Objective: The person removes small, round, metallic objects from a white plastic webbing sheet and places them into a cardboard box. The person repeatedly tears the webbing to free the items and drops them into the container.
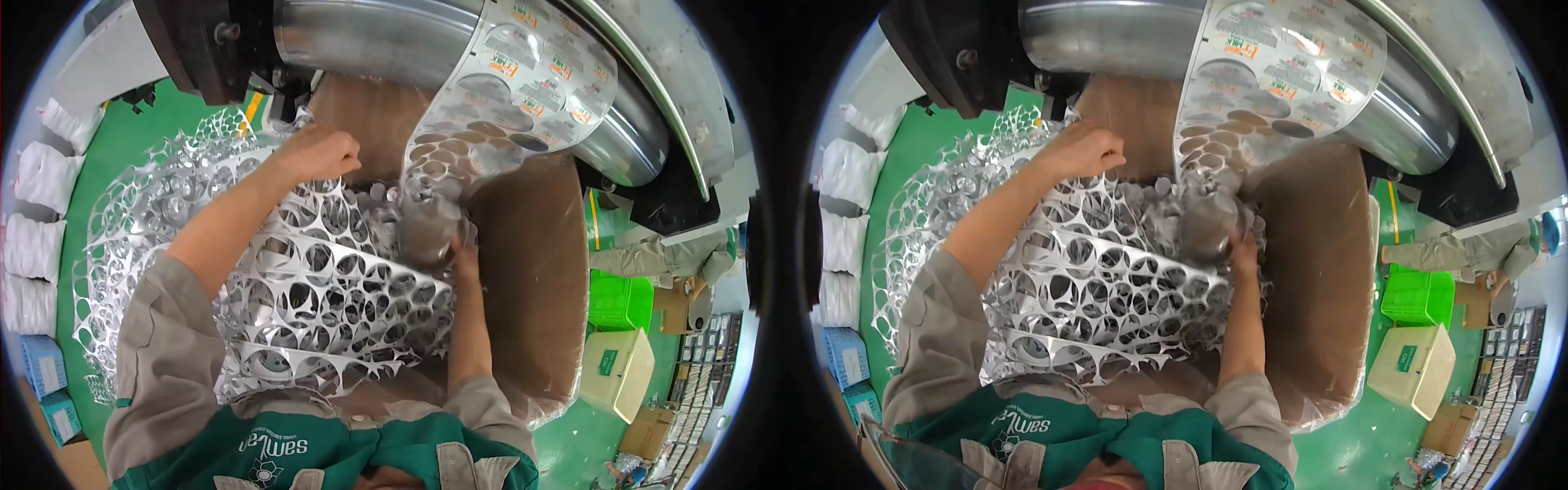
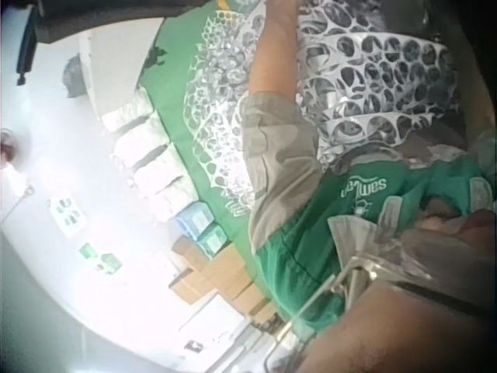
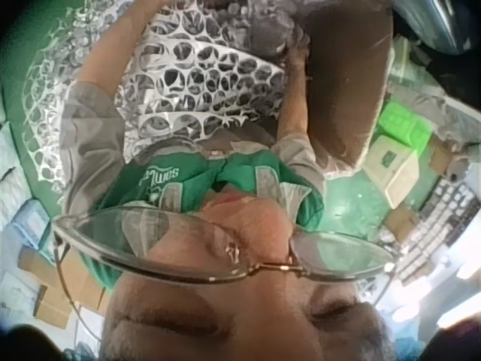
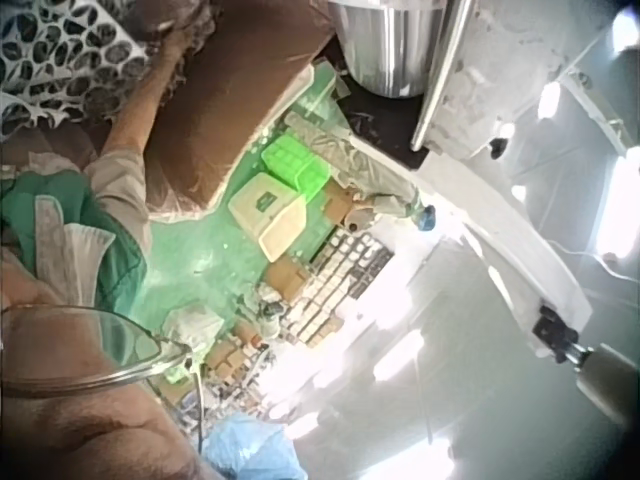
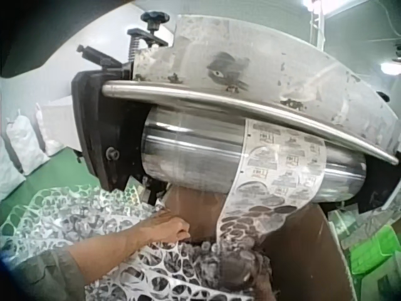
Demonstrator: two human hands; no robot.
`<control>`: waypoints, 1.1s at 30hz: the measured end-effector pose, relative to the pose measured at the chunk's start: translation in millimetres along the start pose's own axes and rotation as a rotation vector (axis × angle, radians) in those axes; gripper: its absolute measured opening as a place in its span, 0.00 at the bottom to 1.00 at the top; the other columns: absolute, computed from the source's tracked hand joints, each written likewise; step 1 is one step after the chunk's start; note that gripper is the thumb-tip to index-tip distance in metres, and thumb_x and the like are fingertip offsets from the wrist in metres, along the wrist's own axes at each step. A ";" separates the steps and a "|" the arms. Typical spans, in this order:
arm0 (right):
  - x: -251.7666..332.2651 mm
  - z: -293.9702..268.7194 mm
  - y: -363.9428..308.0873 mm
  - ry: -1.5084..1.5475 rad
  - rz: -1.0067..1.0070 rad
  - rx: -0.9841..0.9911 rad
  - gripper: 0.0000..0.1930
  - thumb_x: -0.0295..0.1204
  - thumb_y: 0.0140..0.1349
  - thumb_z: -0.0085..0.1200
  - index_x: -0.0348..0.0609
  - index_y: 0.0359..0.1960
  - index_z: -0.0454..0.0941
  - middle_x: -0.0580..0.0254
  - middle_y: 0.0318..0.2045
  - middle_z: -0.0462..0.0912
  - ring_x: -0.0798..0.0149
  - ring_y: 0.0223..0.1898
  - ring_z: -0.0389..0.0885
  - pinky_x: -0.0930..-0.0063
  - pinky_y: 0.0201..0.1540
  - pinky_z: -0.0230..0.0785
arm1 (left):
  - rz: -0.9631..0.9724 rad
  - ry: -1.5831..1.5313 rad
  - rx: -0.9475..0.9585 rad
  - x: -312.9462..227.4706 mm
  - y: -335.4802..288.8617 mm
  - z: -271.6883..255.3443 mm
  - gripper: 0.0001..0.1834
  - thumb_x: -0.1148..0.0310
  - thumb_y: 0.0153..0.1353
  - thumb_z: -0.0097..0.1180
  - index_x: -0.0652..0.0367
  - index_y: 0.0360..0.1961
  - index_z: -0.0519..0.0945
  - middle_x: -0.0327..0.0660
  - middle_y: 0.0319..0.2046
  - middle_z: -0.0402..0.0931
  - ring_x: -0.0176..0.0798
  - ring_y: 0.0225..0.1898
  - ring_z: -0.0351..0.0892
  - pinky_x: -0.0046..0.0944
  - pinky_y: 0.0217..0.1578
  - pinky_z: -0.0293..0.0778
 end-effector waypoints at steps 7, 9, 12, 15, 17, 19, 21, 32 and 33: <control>-7.0 15.5 -23.5 -0.196 0.214 0.124 0.37 0.48 0.51 0.57 0.28 0.54 0.65 0.40 0.45 0.76 0.49 0.50 0.73 0.60 0.47 0.66 | -0.061 0.026 0.076 3.3 -1.2 -2.1 0.10 0.61 0.53 0.54 0.55 0.26 0.80 0.45 0.27 0.79 0.51 0.33 0.77 0.46 0.36 0.71; -41.6 17.0 -10.5 -0.215 0.156 0.103 0.36 0.48 0.52 0.57 0.28 0.53 0.66 0.40 0.44 0.76 0.51 0.48 0.74 0.59 0.45 0.67 | -0.017 0.028 0.046 3.9 4.0 2.6 0.10 0.61 0.53 0.55 0.57 0.26 0.79 0.46 0.24 0.77 0.50 0.31 0.76 0.45 0.33 0.70; -31.4 38.5 -20.2 -0.192 0.041 0.076 0.34 0.48 0.52 0.56 0.29 0.50 0.68 0.39 0.41 0.77 0.49 0.44 0.76 0.59 0.44 0.67 | 0.020 0.067 0.031 4.2 2.1 1.4 0.11 0.61 0.53 0.55 0.59 0.25 0.78 0.47 0.22 0.75 0.50 0.27 0.75 0.45 0.29 0.68; -17.0 52.6 -27.8 -0.349 -0.080 -0.066 0.32 0.50 0.51 0.56 0.31 0.47 0.69 0.35 0.42 0.76 0.40 0.44 0.75 0.59 0.48 0.66 | -0.046 0.095 0.112 -3.1 2.5 -2.2 0.12 0.59 0.54 0.55 0.57 0.28 0.80 0.46 0.23 0.77 0.51 0.28 0.76 0.45 0.31 0.70; -2.9 58.9 -33.9 -0.318 -0.010 0.036 0.36 0.51 0.52 0.55 0.30 0.52 0.65 0.35 0.49 0.71 0.43 0.52 0.70 0.61 0.54 0.62 | -0.075 0.074 0.109 -5.2 0.3 -3.9 0.12 0.59 0.54 0.55 0.57 0.29 0.80 0.46 0.22 0.77 0.51 0.28 0.76 0.45 0.31 0.70; -2.6 57.3 -32.3 -0.322 -0.029 0.097 0.38 0.51 0.53 0.53 0.30 0.56 0.62 0.36 0.53 0.69 0.45 0.55 0.68 0.62 0.57 0.61 | -0.077 0.074 0.124 -7.1 3.9 -3.6 0.12 0.60 0.53 0.55 0.57 0.29 0.80 0.46 0.22 0.77 0.51 0.28 0.76 0.45 0.31 0.70; -8.6 61.2 -32.7 -0.360 -0.133 0.129 0.36 0.49 0.55 0.51 0.32 0.57 0.61 0.36 0.52 0.69 0.44 0.54 0.68 0.61 0.56 0.61 | -0.063 0.072 0.126 -8.3 6.4 -0.1 0.11 0.60 0.53 0.56 0.57 0.29 0.80 0.46 0.23 0.77 0.50 0.29 0.77 0.46 0.31 0.70; 225.9 -53.6 -126.6 -0.102 -0.410 0.888 0.20 0.38 0.47 0.63 0.38 0.38 0.75 0.65 0.24 0.73 0.72 0.27 0.73 0.74 0.28 0.64 | -0.123 0.105 0.105 -6.4 -3.0 -10.1 0.11 0.60 0.53 0.55 0.56 0.29 0.81 0.48 0.29 0.79 0.53 0.36 0.77 0.46 0.42 0.70; 232.2 -77.4 -134.9 0.225 -0.396 0.891 0.22 0.34 0.45 0.63 0.36 0.42 0.76 0.65 0.27 0.76 0.68 0.25 0.74 0.75 0.28 0.67 | -0.131 0.096 0.114 -7.5 -4.5 -12.0 0.12 0.60 0.54 0.55 0.57 0.29 0.81 0.48 0.29 0.79 0.53 0.37 0.77 0.46 0.43 0.70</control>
Point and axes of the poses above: each hand's wrist, its own y-axis towards the middle knuckle, its own z-axis out of the palm, x = y × z, the point moved 1 cm from there along y, towards the middle knuckle
